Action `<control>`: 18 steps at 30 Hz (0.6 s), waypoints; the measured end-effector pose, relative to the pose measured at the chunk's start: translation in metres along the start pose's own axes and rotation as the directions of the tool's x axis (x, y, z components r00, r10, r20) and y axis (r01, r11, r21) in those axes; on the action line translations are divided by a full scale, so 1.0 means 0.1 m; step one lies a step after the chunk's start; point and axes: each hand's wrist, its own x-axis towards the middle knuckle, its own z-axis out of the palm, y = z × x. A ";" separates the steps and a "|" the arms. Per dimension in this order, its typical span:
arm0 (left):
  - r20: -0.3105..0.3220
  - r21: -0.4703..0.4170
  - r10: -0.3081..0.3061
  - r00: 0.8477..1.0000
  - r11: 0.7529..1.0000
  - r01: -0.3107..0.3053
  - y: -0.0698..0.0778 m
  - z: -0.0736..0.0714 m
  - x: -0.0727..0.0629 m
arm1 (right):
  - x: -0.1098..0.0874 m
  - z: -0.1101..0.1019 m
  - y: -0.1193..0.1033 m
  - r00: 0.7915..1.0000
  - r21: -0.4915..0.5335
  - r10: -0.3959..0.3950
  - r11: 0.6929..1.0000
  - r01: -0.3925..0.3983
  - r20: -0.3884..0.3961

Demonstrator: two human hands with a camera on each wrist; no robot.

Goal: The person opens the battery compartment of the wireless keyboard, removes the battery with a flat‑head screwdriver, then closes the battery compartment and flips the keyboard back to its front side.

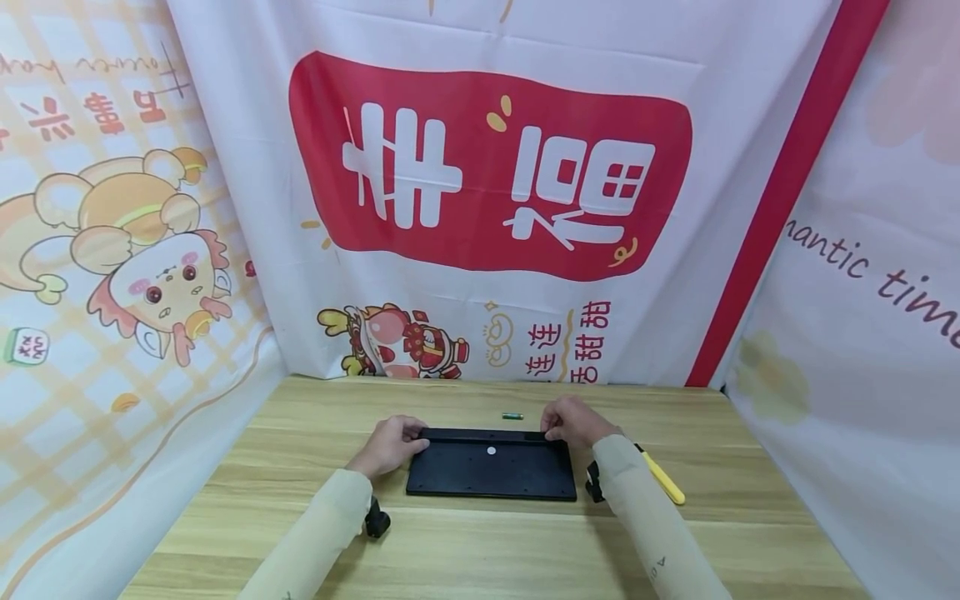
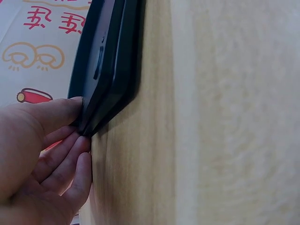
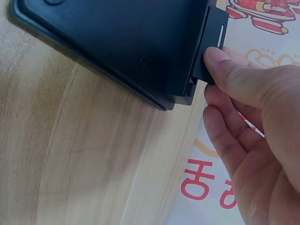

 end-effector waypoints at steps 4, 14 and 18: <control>0.001 0.001 0.002 1.000 1.000 -0.002 -0.02 0.01 0.01 | 0.02 0.01 0.01 1.000 0.009 0.023 1.000 -0.023 0.011; 0.003 0.010 -0.004 1.000 1.000 0.004 -0.03 0.02 0.01 | 0.05 0.04 0.06 1.000 -0.031 -0.025 0.999 0.026 0.002; 0.001 0.015 -0.002 1.000 1.000 0.002 -0.01 0.00 0.01 | 0.06 0.02 0.05 1.000 -0.047 -0.018 0.999 0.019 0.004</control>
